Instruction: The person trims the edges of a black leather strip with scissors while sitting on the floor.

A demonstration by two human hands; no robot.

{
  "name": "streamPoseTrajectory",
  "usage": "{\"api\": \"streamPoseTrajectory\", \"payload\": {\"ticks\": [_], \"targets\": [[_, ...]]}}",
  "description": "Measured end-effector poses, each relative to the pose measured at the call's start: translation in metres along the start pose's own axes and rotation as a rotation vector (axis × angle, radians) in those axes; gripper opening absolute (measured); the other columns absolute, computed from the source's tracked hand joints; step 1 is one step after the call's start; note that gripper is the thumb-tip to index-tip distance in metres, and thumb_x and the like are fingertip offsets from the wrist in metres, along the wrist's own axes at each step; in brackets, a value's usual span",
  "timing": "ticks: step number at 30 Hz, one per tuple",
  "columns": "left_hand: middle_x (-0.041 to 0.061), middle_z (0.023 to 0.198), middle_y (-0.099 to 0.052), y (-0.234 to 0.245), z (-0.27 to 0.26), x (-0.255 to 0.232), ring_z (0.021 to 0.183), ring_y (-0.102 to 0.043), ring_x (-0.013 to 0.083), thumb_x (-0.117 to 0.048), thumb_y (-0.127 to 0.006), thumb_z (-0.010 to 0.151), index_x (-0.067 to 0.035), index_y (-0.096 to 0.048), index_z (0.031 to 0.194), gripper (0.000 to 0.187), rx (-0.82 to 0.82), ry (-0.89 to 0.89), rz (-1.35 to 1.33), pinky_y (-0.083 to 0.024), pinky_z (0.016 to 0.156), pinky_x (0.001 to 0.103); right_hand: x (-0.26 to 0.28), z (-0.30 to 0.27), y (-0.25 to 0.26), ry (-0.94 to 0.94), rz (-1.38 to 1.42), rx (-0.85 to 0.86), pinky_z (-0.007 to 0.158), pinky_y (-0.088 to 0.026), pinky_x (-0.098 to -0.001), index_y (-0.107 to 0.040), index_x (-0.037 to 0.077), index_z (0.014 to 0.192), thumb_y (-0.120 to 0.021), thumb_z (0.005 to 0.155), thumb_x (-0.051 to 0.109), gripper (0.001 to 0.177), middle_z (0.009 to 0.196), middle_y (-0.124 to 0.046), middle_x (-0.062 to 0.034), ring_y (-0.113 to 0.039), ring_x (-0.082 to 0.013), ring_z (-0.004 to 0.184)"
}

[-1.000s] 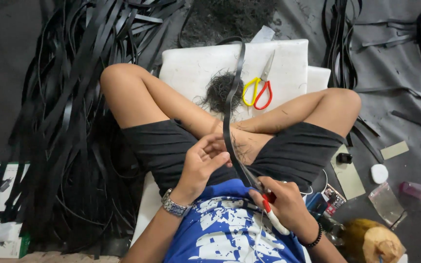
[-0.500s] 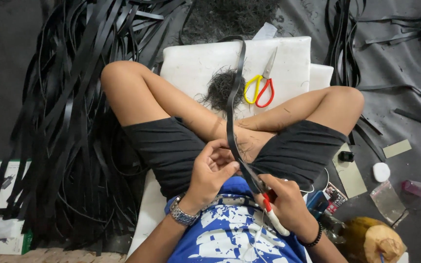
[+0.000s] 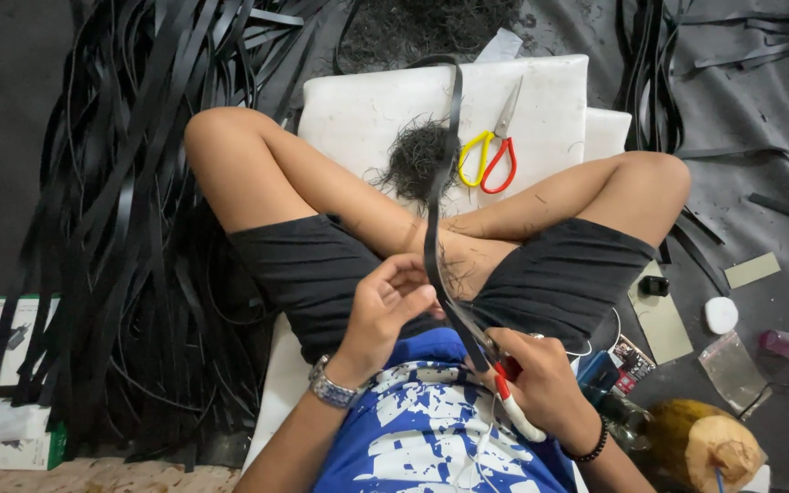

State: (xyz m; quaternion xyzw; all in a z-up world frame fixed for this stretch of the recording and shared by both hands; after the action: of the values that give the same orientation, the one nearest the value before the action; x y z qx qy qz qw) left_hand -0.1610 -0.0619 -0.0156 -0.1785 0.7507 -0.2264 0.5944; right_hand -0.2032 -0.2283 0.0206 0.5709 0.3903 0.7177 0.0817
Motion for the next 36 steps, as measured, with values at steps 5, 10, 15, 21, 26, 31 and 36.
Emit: {"api": "streamPoseTrajectory", "payload": {"ticks": [5,10,15,21,26,31,36], "targets": [[0.015,0.093,-0.069,-0.007,-0.002,-0.008,0.071,-0.071,0.0219,-0.002,-0.071,0.09,0.002,-0.059,0.111,0.025,0.005,-0.011,0.073,-0.065,0.07,0.03,-0.007,-0.001,-0.001,-0.04,-0.015,0.013,0.046,-0.038,-0.0288,-0.069,0.012,0.096,-0.07,0.089,0.043,0.032,0.057,-0.056,0.0021,-0.044,-0.0132,0.043],[0.016,0.096,-0.07,-0.012,-0.009,-0.008,0.082,-0.072,0.0224,-0.003,-0.071,0.09,-0.001,-0.058,0.109,0.023,-0.049,-0.058,0.138,-0.068,0.071,0.033,0.0,0.003,0.002,-0.033,-0.105,-0.017,0.049,-0.041,-0.0318,-0.068,0.012,0.096,-0.066,0.092,0.043,0.031,0.063,-0.062,0.001,-0.052,-0.0163,0.047],[0.017,0.096,-0.069,-0.01,-0.011,-0.007,0.085,-0.072,0.024,-0.004,-0.07,0.091,-0.001,-0.056,0.11,0.023,-0.039,-0.061,0.144,-0.068,0.072,0.035,-0.006,-0.004,-0.005,-0.033,-0.099,0.001,0.044,-0.036,-0.0311,-0.062,0.011,0.091,-0.059,0.098,0.038,0.028,0.057,-0.053,0.0005,-0.041,-0.0151,0.042],[0.016,0.094,-0.068,-0.01,-0.011,-0.009,0.079,-0.072,0.0241,-0.005,-0.069,0.093,-0.001,-0.055,0.11,0.023,-0.023,-0.081,0.148,-0.068,0.072,0.035,-0.003,-0.005,-0.003,0.001,-0.174,-0.029,0.042,-0.035,-0.0305,-0.059,0.012,0.089,-0.058,0.099,0.037,0.027,0.055,-0.049,0.0014,-0.04,-0.0151,0.04],[0.016,0.096,-0.067,-0.007,-0.013,-0.002,0.084,-0.071,0.0241,-0.002,-0.069,0.092,0.0,-0.055,0.113,0.025,-0.031,-0.058,0.104,-0.068,0.073,0.035,-0.005,-0.008,-0.004,0.037,-0.187,-0.028,0.042,-0.035,-0.0312,-0.06,0.01,0.093,-0.055,0.1,0.038,0.029,0.056,-0.049,0.0005,-0.04,-0.0149,0.041],[0.014,0.106,-0.072,-0.012,-0.016,-0.002,0.099,-0.072,0.0234,-0.003,-0.07,0.091,-0.004,-0.055,0.117,0.03,0.006,-0.072,0.227,-0.064,0.089,0.033,-0.003,0.0,-0.003,-0.006,-0.231,0.021,0.049,-0.04,-0.0344,-0.063,0.012,0.101,-0.051,0.1,0.044,0.034,0.064,-0.058,-0.0004,-0.053,-0.02,0.048],[0.018,0.105,-0.069,-0.016,-0.019,0.009,0.093,-0.073,0.0268,-0.002,-0.068,0.093,-0.005,-0.05,0.122,0.035,0.063,-0.029,0.154,-0.069,0.076,0.037,-0.005,0.0,-0.006,-0.001,-0.16,0.001,0.046,-0.037,-0.0334,-0.06,0.012,0.093,-0.056,0.099,0.039,0.028,0.057,-0.052,-0.0007,-0.045,-0.0195,0.043]]}}
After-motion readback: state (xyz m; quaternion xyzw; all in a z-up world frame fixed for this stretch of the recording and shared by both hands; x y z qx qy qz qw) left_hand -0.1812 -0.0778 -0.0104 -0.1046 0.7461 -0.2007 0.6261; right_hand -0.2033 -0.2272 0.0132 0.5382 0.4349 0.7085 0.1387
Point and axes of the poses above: each hand's wrist, its own z-axis towards the middle knuckle, its own y-axis out of the back of the hand, x = y × z, the point moved 10 cm from there along z, towards the middle knuckle
